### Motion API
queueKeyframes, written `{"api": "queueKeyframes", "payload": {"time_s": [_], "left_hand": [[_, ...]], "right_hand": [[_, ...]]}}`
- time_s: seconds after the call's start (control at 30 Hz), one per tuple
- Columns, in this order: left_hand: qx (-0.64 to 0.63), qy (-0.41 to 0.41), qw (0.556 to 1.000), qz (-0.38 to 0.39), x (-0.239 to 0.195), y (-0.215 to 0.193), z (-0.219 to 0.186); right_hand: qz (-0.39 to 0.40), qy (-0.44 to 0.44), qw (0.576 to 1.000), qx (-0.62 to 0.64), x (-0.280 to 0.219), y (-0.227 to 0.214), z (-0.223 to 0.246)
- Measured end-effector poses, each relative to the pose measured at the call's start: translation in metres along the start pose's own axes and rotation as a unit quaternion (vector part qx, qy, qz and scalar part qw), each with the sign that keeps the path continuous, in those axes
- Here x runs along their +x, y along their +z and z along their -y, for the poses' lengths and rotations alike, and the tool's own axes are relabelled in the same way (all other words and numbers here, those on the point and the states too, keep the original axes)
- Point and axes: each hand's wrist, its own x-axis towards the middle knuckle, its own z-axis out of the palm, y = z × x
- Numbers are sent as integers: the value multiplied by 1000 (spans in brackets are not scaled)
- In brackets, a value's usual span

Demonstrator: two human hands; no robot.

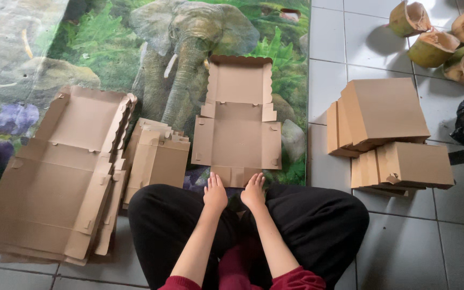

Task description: The person sits on the floor and assembles a flat-packed cardboard box by folding the side flaps and tucking the tabs into slots to form the box structure.

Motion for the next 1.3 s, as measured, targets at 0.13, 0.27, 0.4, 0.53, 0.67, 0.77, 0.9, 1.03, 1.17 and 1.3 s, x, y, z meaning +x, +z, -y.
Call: {"api": "queueKeyframes", "payload": {"time_s": [0.13, 0.27, 0.4, 0.53, 0.67, 0.77, 0.9, 1.03, 1.17, 1.3], "left_hand": [[4, 3, 1000, -11, -3, -22, -7], [-12, 0, 1000, -13, 4, -20, -7], [-9, -2, 1000, -23, 18, -7, -3], [6, -3, 1000, -18, 21, -6, -3], [24, -14, 999, -22, 21, -6, -5], [32, -16, 999, -27, 24, -4, -4], [32, -12, 999, -28, 20, -4, -4], [42, -14, 999, -20, 20, 0, -2], [47, -1, 999, -26, 18, 8, 2], [37, 29, 993, -104, 15, 7, 4]], "right_hand": [[-4, -2, 1000, -1, 10, -1, -2], [-32, -12, 999, 6, 8, -5, 3], [-33, -40, 999, 14, 10, -4, 9], [-36, -35, 999, -8, 20, 3, 9], [-28, -32, 999, -19, 11, -2, 14], [-6, -33, 998, -51, 5, -4, 17], [50, -42, 991, -118, 7, 8, 9], [88, -40, 986, -132, 32, 23, -10], [104, -54, 984, -136, 40, 31, -20], [70, -78, 984, -142, 17, 24, -11]]}}
